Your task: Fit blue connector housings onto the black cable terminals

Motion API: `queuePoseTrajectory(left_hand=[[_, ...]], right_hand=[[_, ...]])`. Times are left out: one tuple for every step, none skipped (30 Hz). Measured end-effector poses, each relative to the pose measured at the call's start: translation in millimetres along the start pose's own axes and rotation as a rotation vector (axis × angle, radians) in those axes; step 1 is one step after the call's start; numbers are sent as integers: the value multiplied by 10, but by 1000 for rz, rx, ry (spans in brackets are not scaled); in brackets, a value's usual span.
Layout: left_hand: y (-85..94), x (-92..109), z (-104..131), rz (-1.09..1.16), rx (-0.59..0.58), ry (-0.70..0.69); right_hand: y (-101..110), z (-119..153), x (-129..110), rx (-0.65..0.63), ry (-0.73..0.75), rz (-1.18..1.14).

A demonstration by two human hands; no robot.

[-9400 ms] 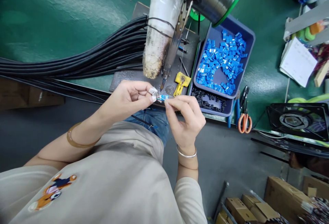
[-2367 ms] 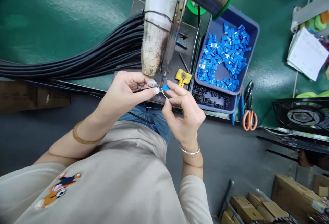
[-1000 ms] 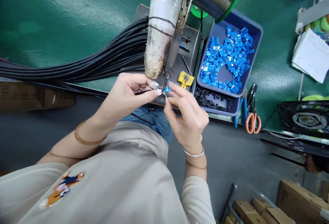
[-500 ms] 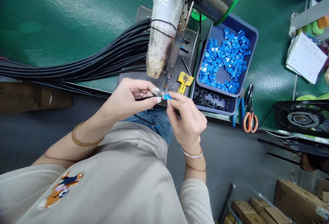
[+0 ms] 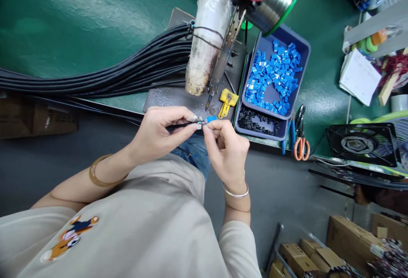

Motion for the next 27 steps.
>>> queuePoseTrajectory(left_hand=[[1, -10, 5, 37, 11, 19], [-3, -28, 7, 85, 13, 55], [-10, -50, 7, 140, 6, 99], [-20, -73, 6, 190, -5, 146], [-30, -95, 4, 230, -15, 186], [-36, -112, 0, 257, -20, 215], [-40, -127, -6, 270, -21, 232], [-43, -138, -12, 275, -23, 238], [-45, -146, -19, 274, -25, 237], [-47, -154, -25, 268, -27, 235], [-48, -161, -31, 260, -28, 231], [-49, -167, -37, 253, -29, 229], [-51, -171, -43, 251, -31, 230], [-53, -175, -49, 252, -30, 233], [-56, -178, -57, 256, -29, 238], [-61, -180, -66, 262, -28, 244], [-66, -182, -76, 268, -26, 249], [-72, -184, -87, 274, -22, 255], [-77, -188, -99, 277, -14, 260], [-82, -193, -112, 279, -4, 265], [-86, -199, -125, 280, 6, 269], [-90, -205, -137, 281, 16, 275], [-92, -212, -148, 283, 27, 281], [-94, -217, -159, 285, 36, 286], [-94, -219, -168, 287, 44, 291], [-93, -219, -176, 289, 50, 296], [-91, -216, -182, 291, 55, 299]], right_hand=[[-28, -3, 37, -17, -48, -88], [-39, -6, 62, -7, -73, -154], [-27, -10, 73, 37, -70, -190], [8, -12, 70, 114, -41, -196], [58, -8, 56, 211, 5, -186], [109, 4, 33, 307, 64, -171], [155, 21, 7, 389, 128, -155], [188, 41, -16, 449, 185, -140], [213, 60, -31, 490, 227, -124], [227, 75, -35, 513, 251, -105], [231, 85, -33, 515, 263, -79], [223, 89, -26, 496, 266, -41], [205, 87, -18, 457, 270, 1], [177, 81, -15, 403, 284, 49], [144, 75, -16, 347, 310, 103], [110, 69, -20, 298, 343, 156], [79, 62, -24, 262, 374, 197], [53, 54, -25, 239, 399, 220], [31, 43, -22, 225, 415, 225], [15, 30, -15, 219, 418, 214], [4, 15, -6, 216, 413, 189], [-5, 0, 5, 216, 404, 159], [-9, -14, 14, 220, 393, 132], [-9, -27, 21, 226, 384, 108], [-7, -40, 24, 230, 377, 88], [-3, -51, 24, 232, 372, 74], [2, -60, 21, 232, 368, 66]])
Point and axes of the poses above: each hand's wrist, its own z-axis away from the middle knuckle, its own y-axis out of the back of the hand, x = y × z, the point moved 5 cm from there along -z, towards the middle knuckle, and after that the axes turned 3 degrees about -z, right-handed, at the moved point
